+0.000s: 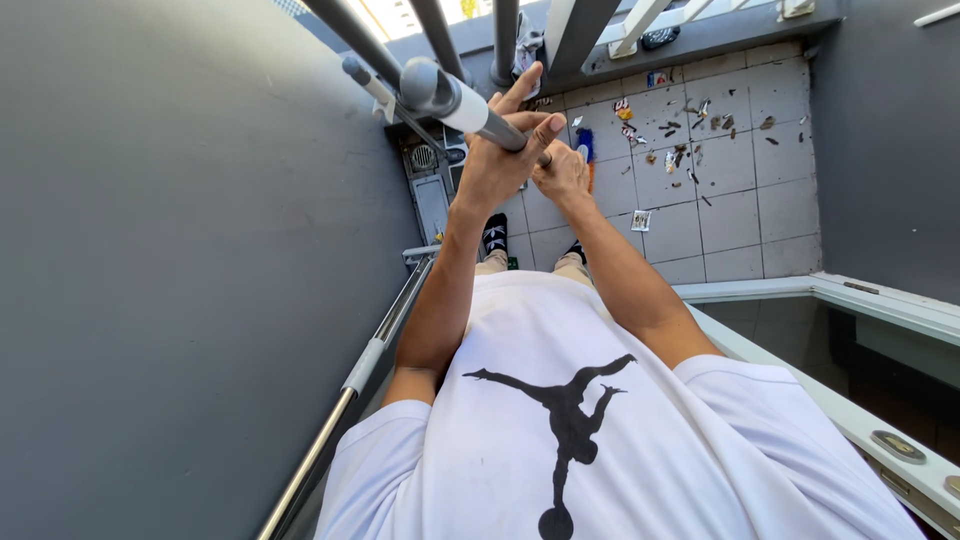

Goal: The person slides a white plastic sleeve onto a metal pole and then attaches a blue broom head to the end of the pole.

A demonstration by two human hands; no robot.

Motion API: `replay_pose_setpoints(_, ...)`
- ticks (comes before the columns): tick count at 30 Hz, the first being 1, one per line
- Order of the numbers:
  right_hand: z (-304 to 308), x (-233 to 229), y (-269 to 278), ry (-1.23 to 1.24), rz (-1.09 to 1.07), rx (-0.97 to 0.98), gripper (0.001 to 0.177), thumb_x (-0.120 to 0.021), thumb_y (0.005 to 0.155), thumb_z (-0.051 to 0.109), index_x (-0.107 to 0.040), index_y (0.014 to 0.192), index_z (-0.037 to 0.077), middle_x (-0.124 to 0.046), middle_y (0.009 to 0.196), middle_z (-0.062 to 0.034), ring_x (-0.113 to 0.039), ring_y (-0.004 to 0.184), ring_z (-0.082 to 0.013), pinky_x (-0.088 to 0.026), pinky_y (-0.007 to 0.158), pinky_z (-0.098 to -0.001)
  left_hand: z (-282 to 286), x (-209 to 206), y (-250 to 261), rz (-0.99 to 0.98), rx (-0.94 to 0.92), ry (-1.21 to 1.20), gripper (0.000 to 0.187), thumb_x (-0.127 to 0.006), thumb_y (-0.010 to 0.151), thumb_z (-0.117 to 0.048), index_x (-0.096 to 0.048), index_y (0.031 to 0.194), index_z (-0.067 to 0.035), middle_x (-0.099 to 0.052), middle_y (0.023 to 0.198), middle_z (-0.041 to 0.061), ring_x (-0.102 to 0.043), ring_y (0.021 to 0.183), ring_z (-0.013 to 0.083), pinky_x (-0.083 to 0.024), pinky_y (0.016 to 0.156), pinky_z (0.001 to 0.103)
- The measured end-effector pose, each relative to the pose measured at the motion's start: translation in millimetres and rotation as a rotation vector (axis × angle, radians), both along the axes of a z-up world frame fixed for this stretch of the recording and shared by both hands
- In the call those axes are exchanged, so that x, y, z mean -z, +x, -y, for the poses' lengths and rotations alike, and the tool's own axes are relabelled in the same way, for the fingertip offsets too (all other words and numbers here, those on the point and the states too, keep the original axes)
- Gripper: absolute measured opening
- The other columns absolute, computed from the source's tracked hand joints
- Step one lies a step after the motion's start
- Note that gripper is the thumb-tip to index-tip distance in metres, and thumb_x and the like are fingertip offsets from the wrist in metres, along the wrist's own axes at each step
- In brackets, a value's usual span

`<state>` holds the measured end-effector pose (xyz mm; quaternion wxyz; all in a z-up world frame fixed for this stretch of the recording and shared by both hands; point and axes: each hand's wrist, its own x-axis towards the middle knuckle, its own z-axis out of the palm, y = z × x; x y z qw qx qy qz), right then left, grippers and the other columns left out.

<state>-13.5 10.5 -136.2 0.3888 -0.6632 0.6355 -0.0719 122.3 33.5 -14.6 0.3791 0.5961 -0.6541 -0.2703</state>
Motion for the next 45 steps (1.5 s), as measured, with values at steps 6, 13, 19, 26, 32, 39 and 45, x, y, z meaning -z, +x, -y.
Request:
replay_pose_setpoints(6,2,-9,17,0.078,0.005,-0.034,0.042,-0.070,0.087,0.048,-0.074,0.105,0.010,-0.076,0.098,-0.0149,-0.072,0.099,-0.0333,-0.055,0.088,-0.0461,8,13,2,-0.160,-0.024,-0.029,0.053,-0.065,0.089,-0.067,-0.085,0.093,-0.018,-0.054,0.153,0.000,-0.069,0.118,0.0174,-0.046,0.116,0.050)
replay_pose_setpoints(13,-6,-43,-9,-0.097,0.075,-0.011,0.057,-0.071,0.087,0.046,-0.060,0.130,0.011,-0.070,0.109,-0.0181,-0.067,0.105,-0.0333,-0.053,0.087,-0.0465,8,-40,-33,-0.086,0.097,-0.089,0.050,-0.061,0.092,-0.061,-0.085,0.096,-0.017,-0.051,0.155,0.007,-0.040,0.144,0.0366,-0.019,0.121,0.061)
replay_pose_setpoints(19,-18,-39,-37,-0.303,0.205,0.152,0.058,-0.077,0.086,0.042,-0.059,0.130,0.009,-0.071,0.116,-0.0165,-0.069,0.109,-0.0307,-0.055,0.086,-0.0431,9,-58,-55,-0.045,0.174,-0.087,0.049,-0.063,0.088,-0.062,-0.086,0.096,-0.019,-0.061,0.145,0.007,-0.024,0.150,0.0519,-0.009,0.124,0.065)
replay_pose_setpoints(26,-15,26,-36,-0.238,0.140,0.139,0.061,-0.060,0.092,0.053,-0.057,0.139,0.014,-0.072,0.111,-0.0165,-0.069,0.104,-0.0324,-0.054,0.086,-0.0455,4,-37,-49,-0.175,0.224,-0.053,0.049,-0.063,0.091,-0.063,-0.084,0.099,-0.019,-0.057,0.152,0.005,-0.049,0.143,0.0321,-0.023,0.126,0.057)
replay_pose_setpoints(32,-6,58,7,-0.267,0.136,0.131,0.049,-0.064,0.095,0.053,-0.071,0.116,0.009,-0.073,0.100,-0.0198,-0.071,0.100,-0.0370,-0.056,0.083,-0.0484,3,-18,-10,-0.136,0.220,0.069,0.050,-0.063,0.091,-0.063,-0.082,0.103,-0.018,-0.046,0.159,0.006,-0.059,0.132,0.0357,-0.035,0.117,0.061)
replay_pose_setpoints(39,-9,24,-8,-0.263,0.187,0.160,0.027,-0.071,0.088,0.030,-0.068,0.087,0.003,-0.072,0.080,-0.0153,-0.072,0.082,-0.0354,-0.056,0.073,-0.0474,11,-37,0,-0.023,0.298,-0.036,0.045,-0.060,0.099,-0.058,-0.082,0.111,-0.021,-0.044,0.162,-0.001,-0.029,0.150,0.0576,-0.022,0.122,0.071)
replay_pose_setpoints(45,-27,15,-69,-0.592,0.138,0.279,0.027,-0.070,0.092,0.024,-0.060,0.083,0.001,-0.065,0.076,-0.0181,-0.065,0.082,-0.0428,-0.051,0.077,-0.0538,22,-62,-49,-0.027,0.454,-0.213,0.040,-0.063,0.098,-0.058,-0.082,0.109,-0.024,-0.044,0.163,-0.006,-0.040,0.155,0.0418,-0.025,0.131,0.066)
